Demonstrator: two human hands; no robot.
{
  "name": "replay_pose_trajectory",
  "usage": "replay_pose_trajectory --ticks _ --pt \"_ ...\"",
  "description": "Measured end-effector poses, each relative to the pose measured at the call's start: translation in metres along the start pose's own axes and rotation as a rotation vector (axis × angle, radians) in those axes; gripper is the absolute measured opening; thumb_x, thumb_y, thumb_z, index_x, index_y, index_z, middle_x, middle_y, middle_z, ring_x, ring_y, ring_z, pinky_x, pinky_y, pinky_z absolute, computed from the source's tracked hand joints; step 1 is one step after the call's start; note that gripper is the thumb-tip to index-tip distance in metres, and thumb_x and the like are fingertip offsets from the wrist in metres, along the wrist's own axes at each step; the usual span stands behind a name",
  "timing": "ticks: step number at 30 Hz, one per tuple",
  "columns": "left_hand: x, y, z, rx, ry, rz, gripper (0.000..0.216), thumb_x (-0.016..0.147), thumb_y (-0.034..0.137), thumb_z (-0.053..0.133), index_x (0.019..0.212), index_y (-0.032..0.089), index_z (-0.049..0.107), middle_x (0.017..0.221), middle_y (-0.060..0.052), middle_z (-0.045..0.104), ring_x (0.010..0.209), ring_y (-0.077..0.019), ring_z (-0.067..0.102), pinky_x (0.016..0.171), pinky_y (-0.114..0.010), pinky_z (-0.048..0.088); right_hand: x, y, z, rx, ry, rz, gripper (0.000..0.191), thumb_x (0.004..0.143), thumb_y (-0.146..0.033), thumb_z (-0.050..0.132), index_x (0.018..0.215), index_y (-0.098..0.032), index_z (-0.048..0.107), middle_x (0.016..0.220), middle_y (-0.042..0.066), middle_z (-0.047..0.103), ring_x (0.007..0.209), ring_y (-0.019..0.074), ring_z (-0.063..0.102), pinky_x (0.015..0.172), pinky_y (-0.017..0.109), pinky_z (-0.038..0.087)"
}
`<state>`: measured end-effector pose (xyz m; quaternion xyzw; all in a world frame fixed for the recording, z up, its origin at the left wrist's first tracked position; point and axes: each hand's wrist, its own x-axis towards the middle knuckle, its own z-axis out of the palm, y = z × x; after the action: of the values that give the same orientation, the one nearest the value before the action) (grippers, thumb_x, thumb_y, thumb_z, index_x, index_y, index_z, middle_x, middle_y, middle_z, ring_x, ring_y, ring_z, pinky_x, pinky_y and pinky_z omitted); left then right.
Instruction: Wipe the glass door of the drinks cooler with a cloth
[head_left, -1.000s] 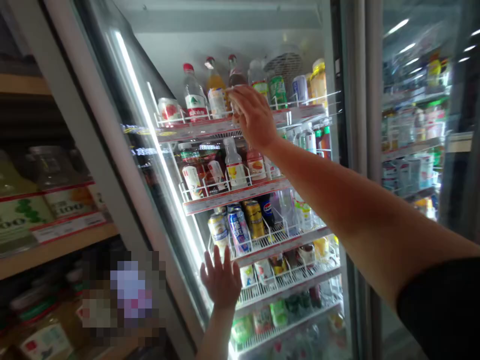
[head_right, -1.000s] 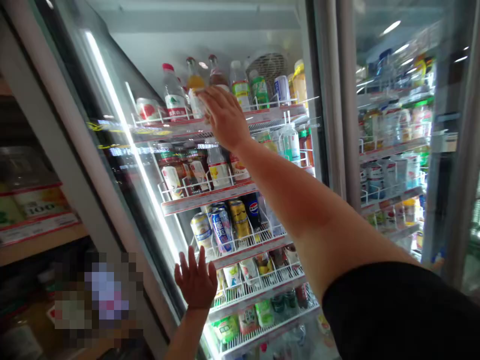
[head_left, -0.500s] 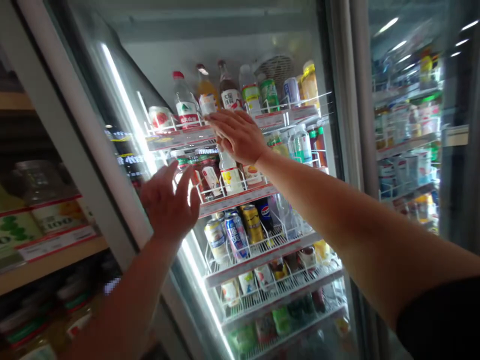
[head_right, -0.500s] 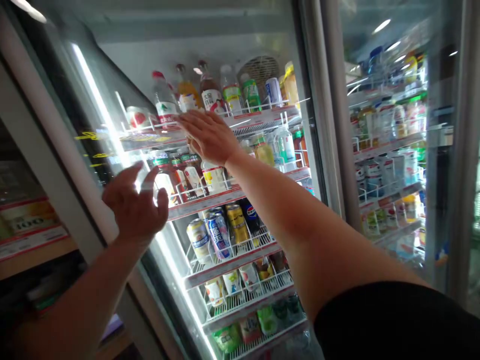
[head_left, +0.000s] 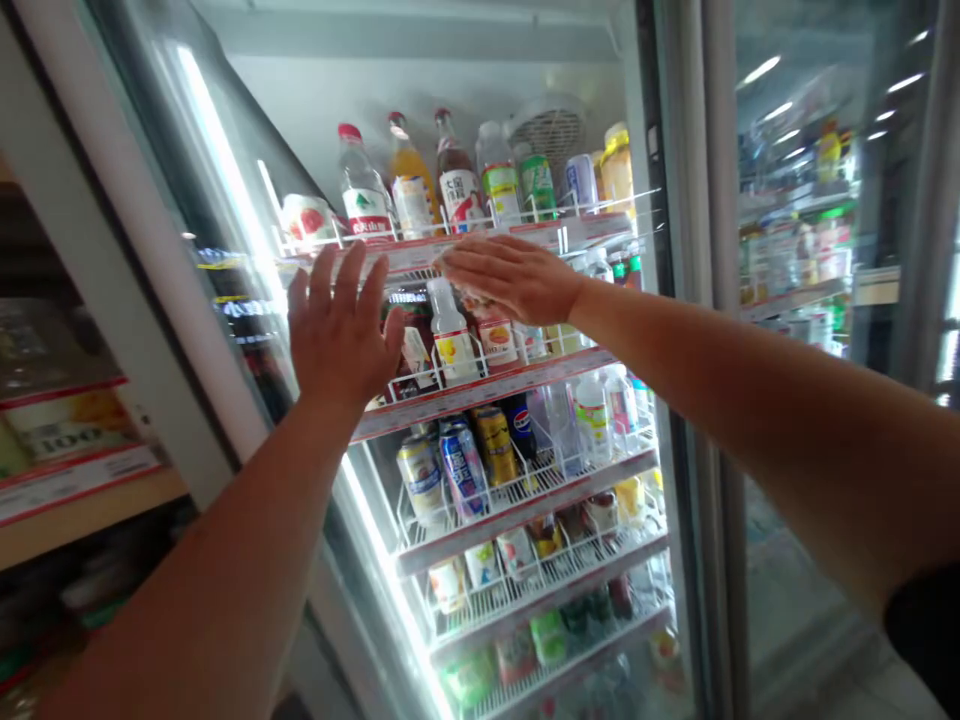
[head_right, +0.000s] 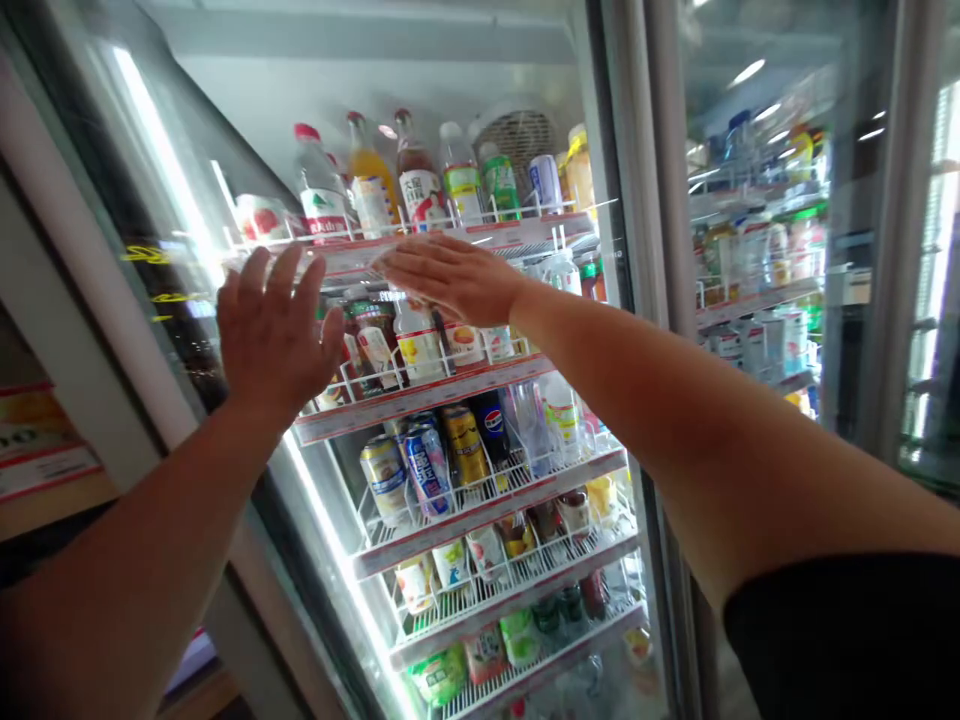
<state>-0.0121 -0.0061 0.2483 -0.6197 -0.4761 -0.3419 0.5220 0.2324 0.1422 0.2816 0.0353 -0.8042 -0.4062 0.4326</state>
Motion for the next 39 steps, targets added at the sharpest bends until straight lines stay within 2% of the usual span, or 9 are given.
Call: replay_pose_trajectory --ticks 2,6,8,10,15,22,27,34,39 --pt "0.001 0.0 0.0 -0.014 0.015 -0.001 0.059 0.102 0.038 0.051 0.153 0.01 0.04 0.168 -0.008 0.031 0.158 -0.0295 0.015 0.128 -0.061 0.007 -0.013 0.027 -0.007 -0.027 0.077 0.128 0.047 0.1 -0.023 0.045 0.147 -0.025 0.051 0.153 0.002 0.055 0.148 0.0217 0.044 0.124 0.05 0.037" --pt "0.0 -0.001 0.002 -0.019 0.031 -0.007 0.058 0.101 0.036 0.052 0.154 0.014 0.04 0.168 -0.006 0.031 0.158 -0.0294 0.016 0.128 -0.061 0.007 -0.033 0.072 0.008 -0.119 0.596 0.702 0.043 0.101 -0.019 0.038 0.136 -0.019 0.062 0.143 0.012 0.063 0.143 0.0262 0.05 0.122 0.056 0.037" --pt "0.0 -0.002 0.004 0.005 0.027 -0.001 0.059 0.101 0.036 0.052 0.155 0.016 0.039 0.168 -0.006 0.031 0.158 -0.0295 0.016 0.129 -0.06 0.008 -0.039 0.075 0.017 -0.153 0.75 0.812 0.044 0.102 -0.025 0.036 0.136 -0.015 0.062 0.143 0.015 0.062 0.14 0.0244 0.052 0.121 0.052 0.036" --pt "0.0 -0.003 0.005 0.041 0.032 0.009 0.059 0.102 0.036 0.051 0.155 0.016 0.038 0.168 -0.007 0.03 0.158 -0.0294 0.016 0.129 -0.06 0.008 -0.042 0.063 0.02 -0.158 0.691 0.685 0.045 0.103 -0.032 0.037 0.136 -0.014 0.063 0.145 0.015 0.061 0.141 0.0209 0.051 0.122 0.045 0.035" --pt "-0.001 -0.001 0.005 0.108 0.047 0.033 0.058 0.102 0.038 0.047 0.155 0.014 0.04 0.166 -0.01 0.034 0.157 -0.0322 0.021 0.128 -0.061 0.014 -0.044 0.03 0.007 -0.075 0.284 0.21 0.041 0.101 -0.035 0.046 0.137 -0.024 0.061 0.149 0.004 0.059 0.144 0.0227 0.048 0.121 0.047 0.04" --pt "-0.002 0.006 0.003 0.145 0.09 0.009 0.057 0.101 0.04 0.044 0.155 0.024 0.042 0.166 -0.005 0.036 0.156 -0.0305 0.026 0.13 -0.057 0.02 -0.051 0.044 0.017 -0.152 0.584 0.688 0.043 0.098 -0.022 0.038 0.134 -0.019 0.062 0.142 0.009 0.063 0.137 0.0256 0.054 0.121 0.051 0.039" --pt "-0.003 0.005 0.003 0.133 0.106 0.011 0.057 0.1 0.041 0.044 0.155 0.024 0.043 0.165 -0.004 0.038 0.156 -0.0311 0.028 0.129 -0.058 0.022 -0.051 0.023 0.011 -0.044 0.291 0.405 0.043 0.1 -0.03 0.041 0.139 -0.031 0.057 0.149 0.001 0.058 0.145 0.0233 0.047 0.125 0.049 0.035" --pt "-0.003 0.003 0.004 0.119 0.083 -0.004 0.058 0.1 0.042 0.043 0.155 0.027 0.041 0.167 0.0 0.034 0.157 -0.0287 0.024 0.131 -0.055 0.018 -0.06 0.042 0.024 -0.093 0.568 0.728 0.042 0.1 -0.027 0.038 0.138 -0.023 0.057 0.144 0.008 0.06 0.144 0.0277 0.048 0.123 0.058 0.035" --pt "-0.003 0.002 0.005 0.154 0.101 0.031 0.057 0.101 0.04 0.045 0.156 0.024 0.04 0.165 -0.005 0.037 0.157 -0.0297 0.026 0.13 -0.057 0.021 -0.067 0.015 0.017 -0.034 0.336 0.45 0.043 0.102 -0.032 0.043 0.144 -0.032 0.055 0.148 0.001 0.06 0.147 0.0242 0.046 0.124 0.053 0.037"
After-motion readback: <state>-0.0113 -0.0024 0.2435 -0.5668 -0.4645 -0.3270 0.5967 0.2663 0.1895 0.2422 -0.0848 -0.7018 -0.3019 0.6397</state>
